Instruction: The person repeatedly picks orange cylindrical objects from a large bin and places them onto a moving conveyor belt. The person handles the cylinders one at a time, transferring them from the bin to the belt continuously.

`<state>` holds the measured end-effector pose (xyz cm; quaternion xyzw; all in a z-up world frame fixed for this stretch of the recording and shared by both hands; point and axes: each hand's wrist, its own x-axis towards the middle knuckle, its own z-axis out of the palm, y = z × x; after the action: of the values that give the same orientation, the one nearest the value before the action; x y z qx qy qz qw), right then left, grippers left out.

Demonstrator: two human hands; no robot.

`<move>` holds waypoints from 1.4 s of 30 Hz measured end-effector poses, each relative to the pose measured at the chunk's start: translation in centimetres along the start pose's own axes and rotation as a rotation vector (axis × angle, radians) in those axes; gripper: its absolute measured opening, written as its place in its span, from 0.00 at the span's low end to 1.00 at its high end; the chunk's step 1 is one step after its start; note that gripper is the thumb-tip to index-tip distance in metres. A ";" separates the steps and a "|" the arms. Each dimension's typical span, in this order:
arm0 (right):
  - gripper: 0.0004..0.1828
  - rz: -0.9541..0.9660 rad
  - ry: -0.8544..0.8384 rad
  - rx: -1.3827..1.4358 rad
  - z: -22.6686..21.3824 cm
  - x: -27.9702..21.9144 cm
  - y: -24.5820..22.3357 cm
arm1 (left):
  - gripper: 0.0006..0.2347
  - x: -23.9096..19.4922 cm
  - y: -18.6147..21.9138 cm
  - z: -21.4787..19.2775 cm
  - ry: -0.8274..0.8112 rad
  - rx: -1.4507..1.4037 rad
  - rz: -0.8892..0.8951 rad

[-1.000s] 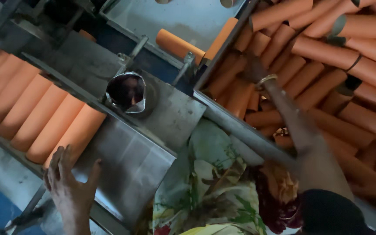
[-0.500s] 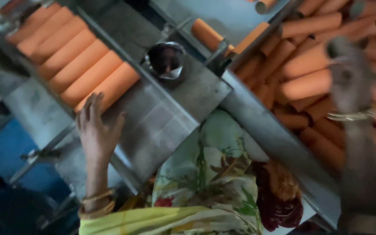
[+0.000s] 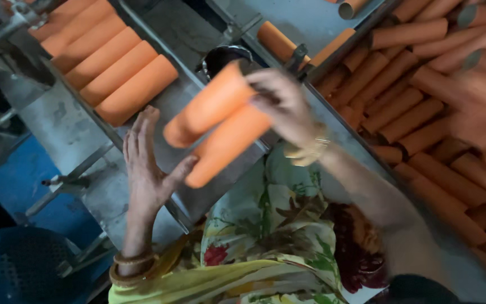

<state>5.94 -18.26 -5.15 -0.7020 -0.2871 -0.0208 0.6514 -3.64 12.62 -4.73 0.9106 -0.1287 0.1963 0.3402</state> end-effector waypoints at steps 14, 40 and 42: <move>0.37 -0.082 -0.183 -0.777 3.5 -0.7 -0.2 | 0.41 0.9 -7.1 3.9 -0.300 0.595 -0.049; 0.19 0.356 0.247 -1.646 -33.1 -18.8 10.6 | 0.30 1.0 -6.0 3.8 -0.159 0.532 -0.038; 0.20 0.134 0.404 -1.610 -31.5 -16.5 5.5 | 0.33 1.7 -3.3 4.6 -0.175 0.486 0.009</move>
<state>5.39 -53.53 -11.98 -0.9516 -0.0196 -0.3064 -0.0112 0.38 11.80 -9.02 0.9785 -0.1108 0.1435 0.0979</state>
